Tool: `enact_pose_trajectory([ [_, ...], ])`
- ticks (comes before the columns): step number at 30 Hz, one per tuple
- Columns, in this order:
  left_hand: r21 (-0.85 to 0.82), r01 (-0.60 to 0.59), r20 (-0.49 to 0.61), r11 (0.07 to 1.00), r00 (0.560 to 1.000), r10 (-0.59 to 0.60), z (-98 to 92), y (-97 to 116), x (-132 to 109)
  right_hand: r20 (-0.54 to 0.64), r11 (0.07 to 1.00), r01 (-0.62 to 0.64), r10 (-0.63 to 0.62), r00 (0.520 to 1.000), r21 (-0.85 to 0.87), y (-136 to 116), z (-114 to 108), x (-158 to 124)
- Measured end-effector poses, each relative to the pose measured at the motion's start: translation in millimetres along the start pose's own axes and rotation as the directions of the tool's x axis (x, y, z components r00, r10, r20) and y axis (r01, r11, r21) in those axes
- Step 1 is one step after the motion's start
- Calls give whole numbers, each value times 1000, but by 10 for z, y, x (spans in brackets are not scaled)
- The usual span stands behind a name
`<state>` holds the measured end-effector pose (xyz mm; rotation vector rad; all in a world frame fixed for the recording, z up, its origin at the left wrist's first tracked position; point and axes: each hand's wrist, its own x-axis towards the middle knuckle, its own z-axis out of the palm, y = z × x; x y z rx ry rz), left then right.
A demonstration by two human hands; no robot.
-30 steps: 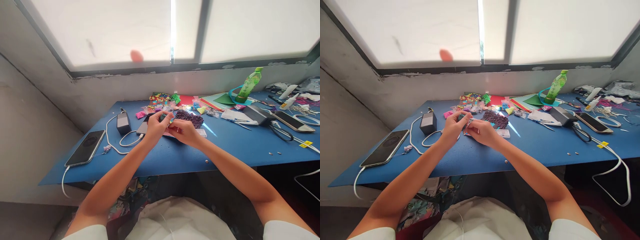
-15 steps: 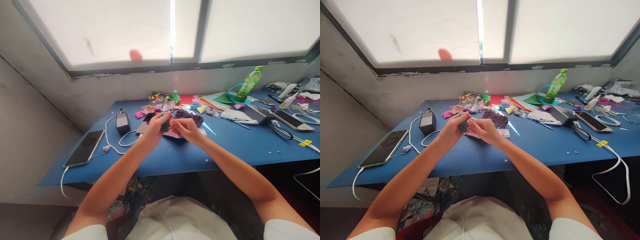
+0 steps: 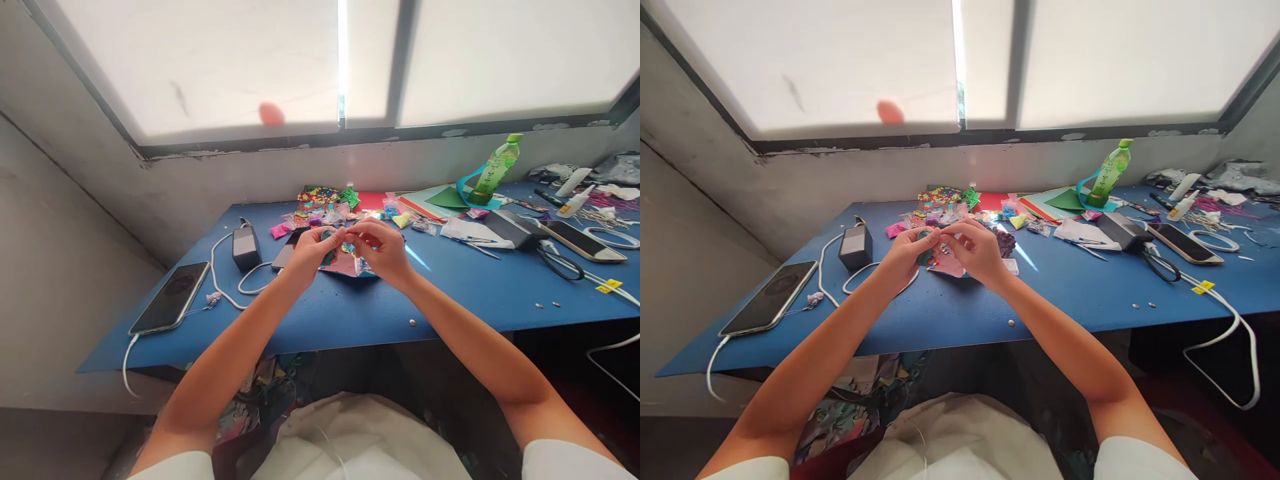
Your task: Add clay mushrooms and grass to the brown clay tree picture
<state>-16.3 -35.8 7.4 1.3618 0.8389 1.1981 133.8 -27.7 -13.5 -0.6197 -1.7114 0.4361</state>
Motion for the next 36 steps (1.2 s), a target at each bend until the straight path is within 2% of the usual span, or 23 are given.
enact_pose_trajectory([
  [5,37,-6,20,999,1000,5,-20,18,19,58,999,-46,46,997,10,43,1,-3],
  [9,73,-12,39,997,999,9,-39,43,22,77,991,67,-59,995,-114,74,7,-15],
  [14,99,-39,57,994,998,33,-71,54,25,77,939,199,-184,980,-279,93,-4,-19],
  [18,136,-66,61,988,996,59,-81,45,29,68,912,267,-259,963,-311,84,-12,-19],
  [25,164,-107,-12,981,994,110,-54,85,20,6,964,194,-196,981,-180,25,-19,-34],
  [33,215,-139,3,967,990,141,-57,65,13,-49,990,73,-80,996,-123,43,28,-36],
  [36,212,-142,-6,967,989,147,-58,56,20,-61,989,70,-79,995,-132,32,30,-33],
])
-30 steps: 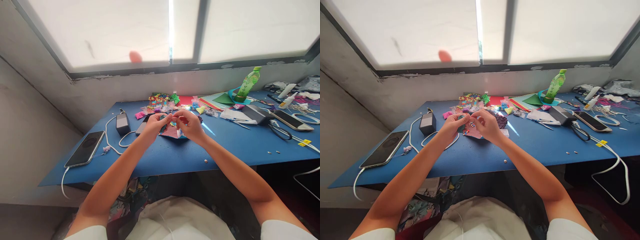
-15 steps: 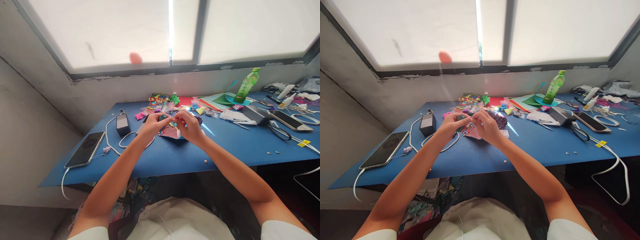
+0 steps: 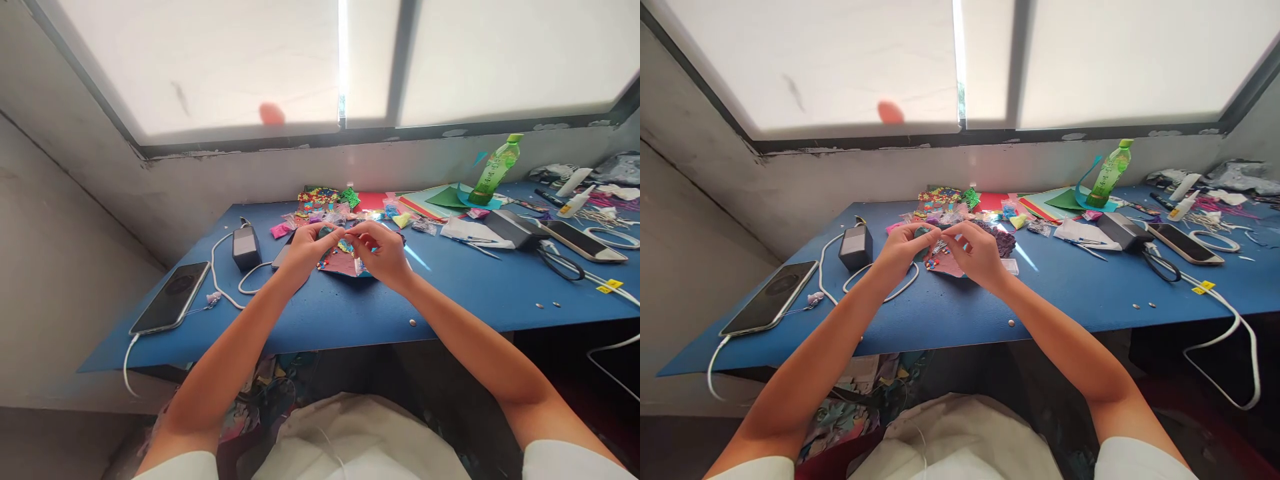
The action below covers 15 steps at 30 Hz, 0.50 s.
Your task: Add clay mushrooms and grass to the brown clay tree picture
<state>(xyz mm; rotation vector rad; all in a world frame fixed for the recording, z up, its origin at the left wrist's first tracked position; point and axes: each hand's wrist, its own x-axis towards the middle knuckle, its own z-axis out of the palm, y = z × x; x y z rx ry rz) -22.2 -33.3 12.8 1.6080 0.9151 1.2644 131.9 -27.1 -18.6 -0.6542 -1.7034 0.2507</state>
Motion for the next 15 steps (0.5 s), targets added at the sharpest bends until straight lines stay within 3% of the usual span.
enact_pose_trajectory([
  [8,69,-20,-44,997,999,23,-17,15,-5,-10,992,112,-113,994,-48,-17,-20,11],
  [15,249,-19,-48,968,998,32,-26,124,-33,10,985,149,-149,989,-90,-21,-28,5],
])
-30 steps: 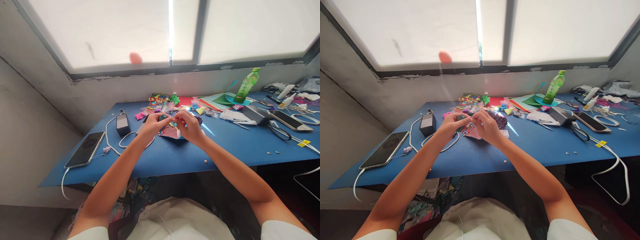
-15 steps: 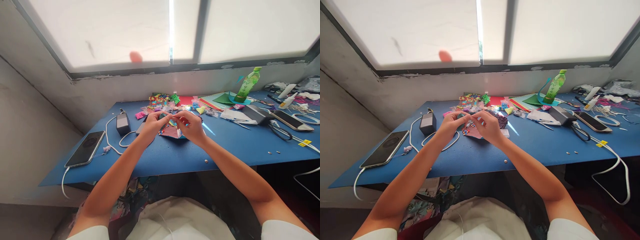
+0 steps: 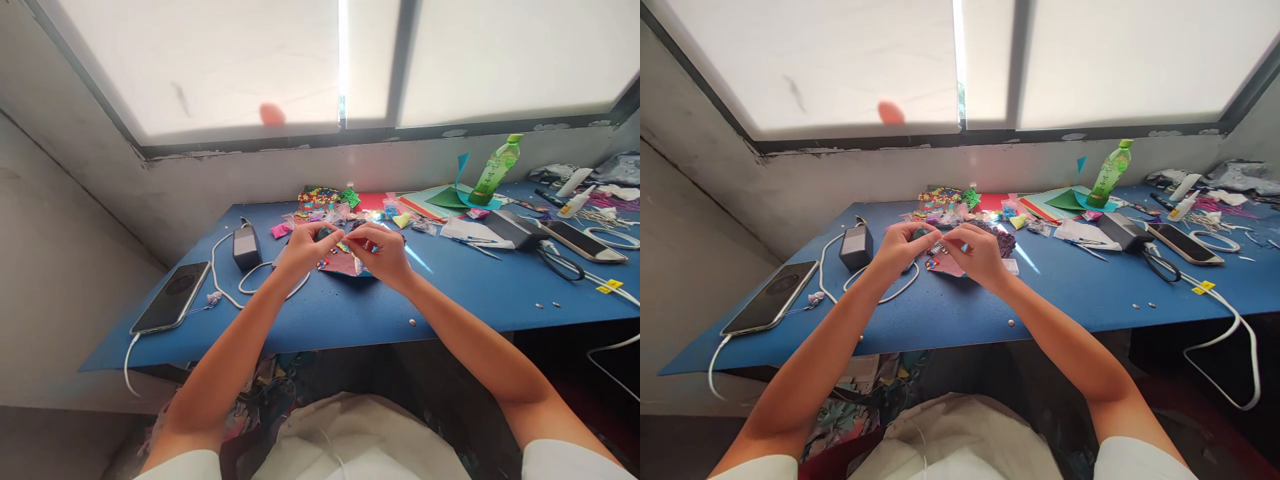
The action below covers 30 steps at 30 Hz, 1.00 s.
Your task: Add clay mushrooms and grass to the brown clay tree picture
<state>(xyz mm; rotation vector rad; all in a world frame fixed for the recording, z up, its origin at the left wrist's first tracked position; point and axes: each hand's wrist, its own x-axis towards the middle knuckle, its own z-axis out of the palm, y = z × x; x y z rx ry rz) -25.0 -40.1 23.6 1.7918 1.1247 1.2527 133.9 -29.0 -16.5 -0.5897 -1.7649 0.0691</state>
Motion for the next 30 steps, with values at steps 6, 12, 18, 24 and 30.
enact_pose_trajectory([
  [6,57,2,24,998,1000,-4,-9,34,3,21,998,44,-43,999,-45,16,-4,-10],
  [12,82,68,73,994,995,-75,-34,-24,30,71,993,51,-44,996,-103,43,9,-38],
  [18,52,124,137,991,982,-130,-60,-62,65,108,986,89,-74,991,-138,50,-6,-49],
  [24,27,148,128,989,980,-151,-31,-31,57,154,986,33,-7,988,-164,57,3,-58],
  [30,2,147,132,989,980,-146,-45,-28,41,168,975,70,-35,985,-211,47,13,-69],
])
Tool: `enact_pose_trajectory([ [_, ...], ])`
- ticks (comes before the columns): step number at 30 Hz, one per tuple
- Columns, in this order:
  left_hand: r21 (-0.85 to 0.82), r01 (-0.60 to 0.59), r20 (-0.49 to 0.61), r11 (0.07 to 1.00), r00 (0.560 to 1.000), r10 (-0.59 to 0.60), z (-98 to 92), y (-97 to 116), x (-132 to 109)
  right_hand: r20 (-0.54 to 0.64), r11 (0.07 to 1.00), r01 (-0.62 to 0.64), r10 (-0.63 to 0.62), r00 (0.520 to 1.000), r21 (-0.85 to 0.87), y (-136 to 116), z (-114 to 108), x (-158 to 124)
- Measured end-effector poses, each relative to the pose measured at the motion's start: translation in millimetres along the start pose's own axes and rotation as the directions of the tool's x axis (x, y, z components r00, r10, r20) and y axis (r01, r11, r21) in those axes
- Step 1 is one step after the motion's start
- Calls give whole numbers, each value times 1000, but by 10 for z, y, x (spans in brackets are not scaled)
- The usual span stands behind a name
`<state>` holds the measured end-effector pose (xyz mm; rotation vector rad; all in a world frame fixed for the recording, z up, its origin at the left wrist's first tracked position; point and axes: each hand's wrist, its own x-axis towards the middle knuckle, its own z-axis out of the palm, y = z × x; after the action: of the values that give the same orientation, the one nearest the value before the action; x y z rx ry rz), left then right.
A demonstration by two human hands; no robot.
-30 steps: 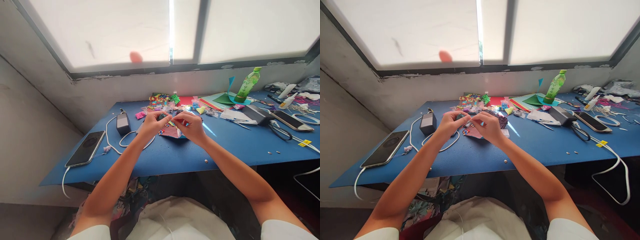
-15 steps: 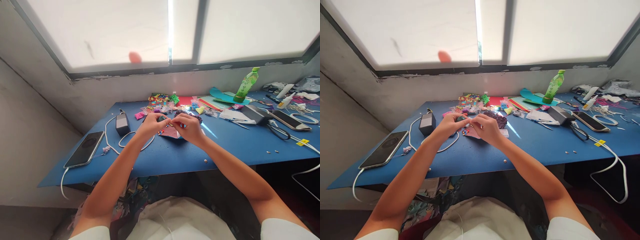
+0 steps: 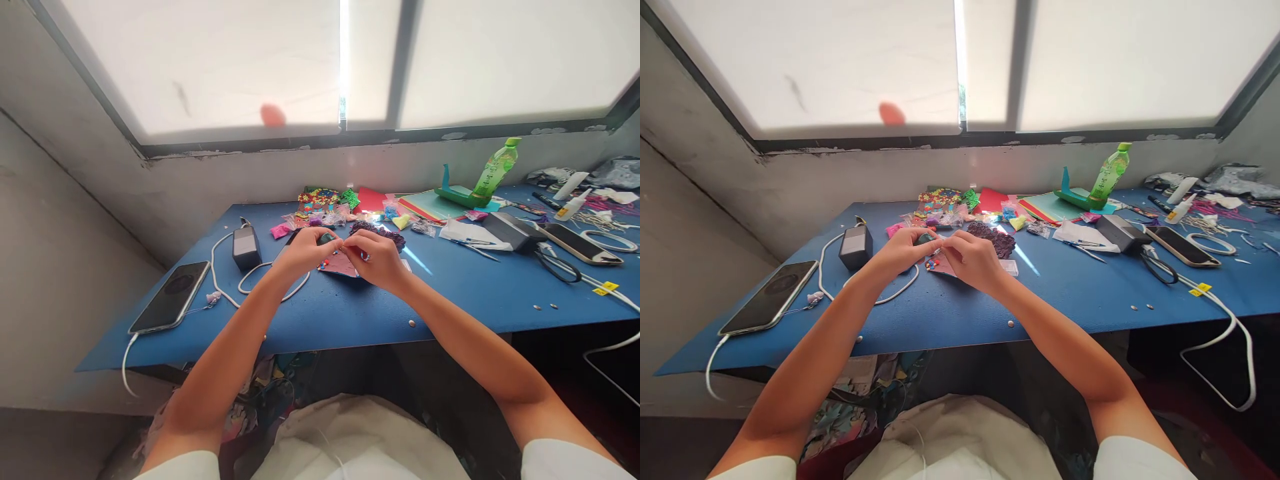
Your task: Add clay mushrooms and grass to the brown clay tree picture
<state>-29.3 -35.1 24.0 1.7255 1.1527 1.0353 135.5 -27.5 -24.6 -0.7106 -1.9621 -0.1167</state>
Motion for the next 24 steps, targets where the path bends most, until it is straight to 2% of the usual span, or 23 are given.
enact_pose_trajectory([
  [3,-38,20,-5,999,1000,-20,-5,-33,8,-16,1000,10,-11,1000,-13,7,0,-3],
  [7,-160,37,-83,986,995,-51,11,-83,72,-41,999,30,-29,999,30,-8,14,-3],
  [12,-380,19,-167,925,982,-88,102,-92,94,71,962,-96,80,994,255,-58,55,11],
  [15,-465,22,-153,885,983,-104,191,-85,45,102,939,-170,146,984,299,-61,81,15],
  [21,-558,35,-109,829,987,-115,279,-74,-42,92,918,-345,333,938,197,-46,69,13],
  [24,-569,37,-96,822,989,-111,251,-78,-37,163,908,-347,315,935,236,-61,37,27],
])
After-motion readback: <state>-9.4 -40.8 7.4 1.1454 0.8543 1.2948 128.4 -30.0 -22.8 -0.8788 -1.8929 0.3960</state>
